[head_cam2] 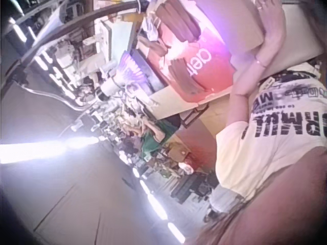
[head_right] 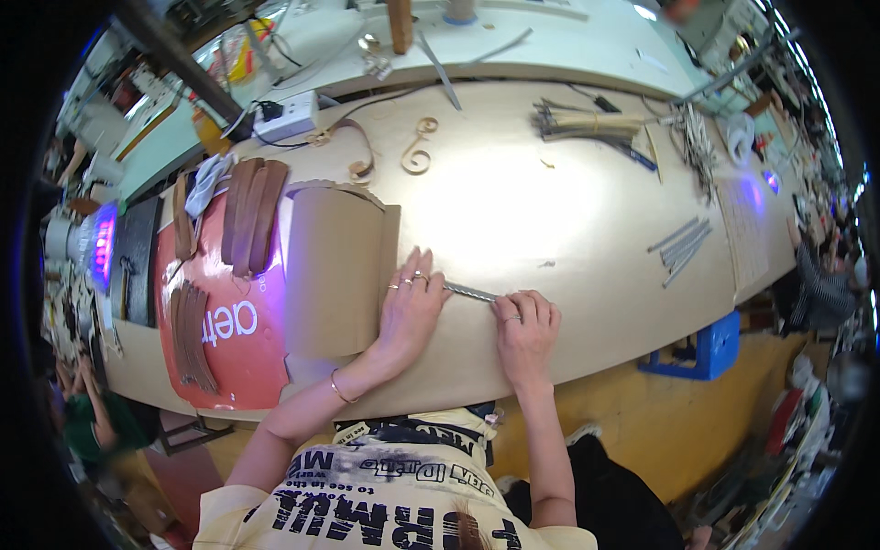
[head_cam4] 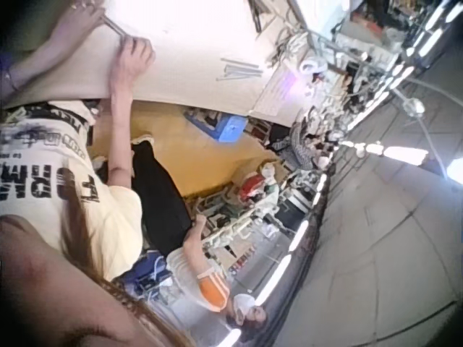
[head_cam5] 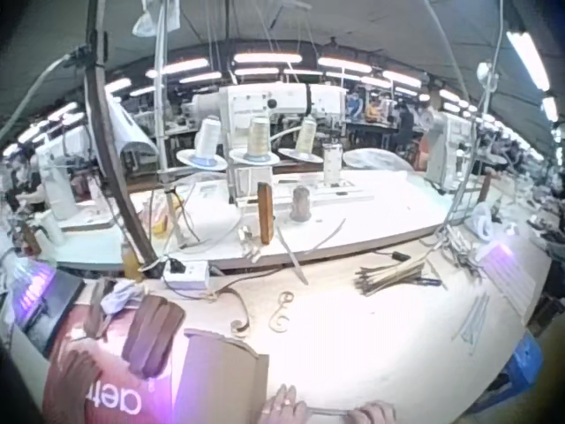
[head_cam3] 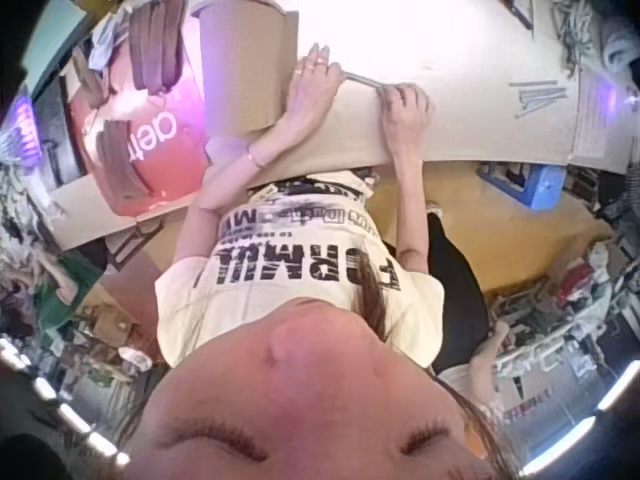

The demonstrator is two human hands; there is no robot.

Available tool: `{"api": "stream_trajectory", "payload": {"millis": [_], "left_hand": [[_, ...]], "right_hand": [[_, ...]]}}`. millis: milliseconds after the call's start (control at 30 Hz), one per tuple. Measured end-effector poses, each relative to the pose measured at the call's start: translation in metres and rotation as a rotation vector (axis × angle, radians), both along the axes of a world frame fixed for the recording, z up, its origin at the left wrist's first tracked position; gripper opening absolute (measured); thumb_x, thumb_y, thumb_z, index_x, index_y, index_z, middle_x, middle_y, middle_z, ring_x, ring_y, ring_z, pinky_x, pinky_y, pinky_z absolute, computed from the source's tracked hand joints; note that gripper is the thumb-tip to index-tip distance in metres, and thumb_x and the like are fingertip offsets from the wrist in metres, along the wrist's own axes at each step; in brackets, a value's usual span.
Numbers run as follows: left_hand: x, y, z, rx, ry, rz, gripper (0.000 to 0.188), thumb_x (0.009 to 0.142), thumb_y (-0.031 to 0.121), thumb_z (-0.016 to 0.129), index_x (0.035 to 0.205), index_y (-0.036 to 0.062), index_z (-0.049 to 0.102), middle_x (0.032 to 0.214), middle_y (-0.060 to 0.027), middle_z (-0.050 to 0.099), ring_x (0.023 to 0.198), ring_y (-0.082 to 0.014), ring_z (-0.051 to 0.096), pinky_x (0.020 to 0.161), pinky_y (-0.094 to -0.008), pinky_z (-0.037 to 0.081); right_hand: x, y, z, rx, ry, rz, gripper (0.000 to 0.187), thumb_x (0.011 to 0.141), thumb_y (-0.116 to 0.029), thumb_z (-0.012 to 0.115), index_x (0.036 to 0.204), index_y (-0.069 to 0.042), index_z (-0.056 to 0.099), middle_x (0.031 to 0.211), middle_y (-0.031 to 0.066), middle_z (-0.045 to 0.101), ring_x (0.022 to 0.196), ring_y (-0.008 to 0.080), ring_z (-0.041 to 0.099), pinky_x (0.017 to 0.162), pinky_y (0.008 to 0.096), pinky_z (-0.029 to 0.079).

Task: The person assembles braided leather straps by hand, aligning them on a cardboard form, applying glue from a bottle, and pressing them into place. They handle multiple strap pieces, a glue bottle, and a cardboard form, then stack the finished straps and place them on a nearby table.

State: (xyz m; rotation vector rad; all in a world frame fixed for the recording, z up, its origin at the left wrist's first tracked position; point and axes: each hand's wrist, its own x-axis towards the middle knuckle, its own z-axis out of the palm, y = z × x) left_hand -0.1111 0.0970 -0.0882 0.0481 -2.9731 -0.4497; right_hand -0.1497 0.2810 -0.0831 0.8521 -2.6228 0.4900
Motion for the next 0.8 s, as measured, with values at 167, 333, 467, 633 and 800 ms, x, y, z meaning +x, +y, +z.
{"api": "stream_trajectory", "payload": {"millis": [167,333,467,633,800], "left_hand": [[0.025,-0.003,0.068,0.184,0.289,0.036,0.020,0.090,0.022,0.065,0.081,0.0078,0.055,0.069,-0.0079,0.056,0.066,-0.0254,0.059,0.065,-0.0374,0.048],[0.048,-0.056,0.116,0.194,0.430,0.174,0.014,0.090,0.021,0.065,0.087,0.0089,0.059,0.079,-0.0077,0.062,0.069,-0.0258,0.063,0.065,-0.0368,0.049],[0.078,-0.077,0.111,0.254,0.397,0.197,0.013,0.086,0.016,0.069,0.095,0.0086,0.063,0.091,-0.0083,0.065,0.078,-0.0280,0.064,0.073,-0.0402,0.048],[0.099,-0.076,0.097,0.355,0.339,0.128,0.018,0.084,0.015,0.070,0.101,0.0082,0.065,0.109,-0.0105,0.065,0.099,-0.0300,0.063,0.088,-0.0428,0.046],[0.110,-0.089,0.103,0.341,0.386,0.119,0.037,0.087,0.021,0.069,0.120,0.0058,0.061,0.132,-0.0167,0.056,0.119,-0.0361,0.055,0.100,-0.0452,0.042]], "right_hand": [[-0.021,-0.007,0.048,-0.130,-0.500,0.072,0.020,0.086,-0.012,0.069,0.105,-0.008,0.064,0.101,0.0074,0.064,0.100,0.0268,0.057,0.087,0.0424,0.042],[0.005,-0.018,0.074,-0.067,-0.474,0.317,0.025,0.085,-0.015,0.071,0.108,-0.008,0.062,0.109,0.0097,0.060,0.102,0.0294,0.054,0.090,0.0413,0.043],[0.018,-0.023,0.044,0.108,-0.446,0.319,0.028,0.084,-0.019,0.072,0.108,-0.009,0.063,0.117,0.0085,0.057,0.108,0.0286,0.051,0.094,0.0416,0.041],[0.011,-0.030,0.028,0.050,-0.446,0.262,0.025,0.085,-0.020,0.072,0.105,-0.006,0.064,0.103,0.0089,0.063,0.095,0.0277,0.057,0.094,0.0398,0.041],[0.011,-0.073,0.068,-0.470,-0.697,0.255,0.022,0.084,-0.014,0.074,0.103,-0.004,0.068,0.081,0.0092,0.066,0.064,0.0233,0.059,0.069,0.0321,0.049]]}}
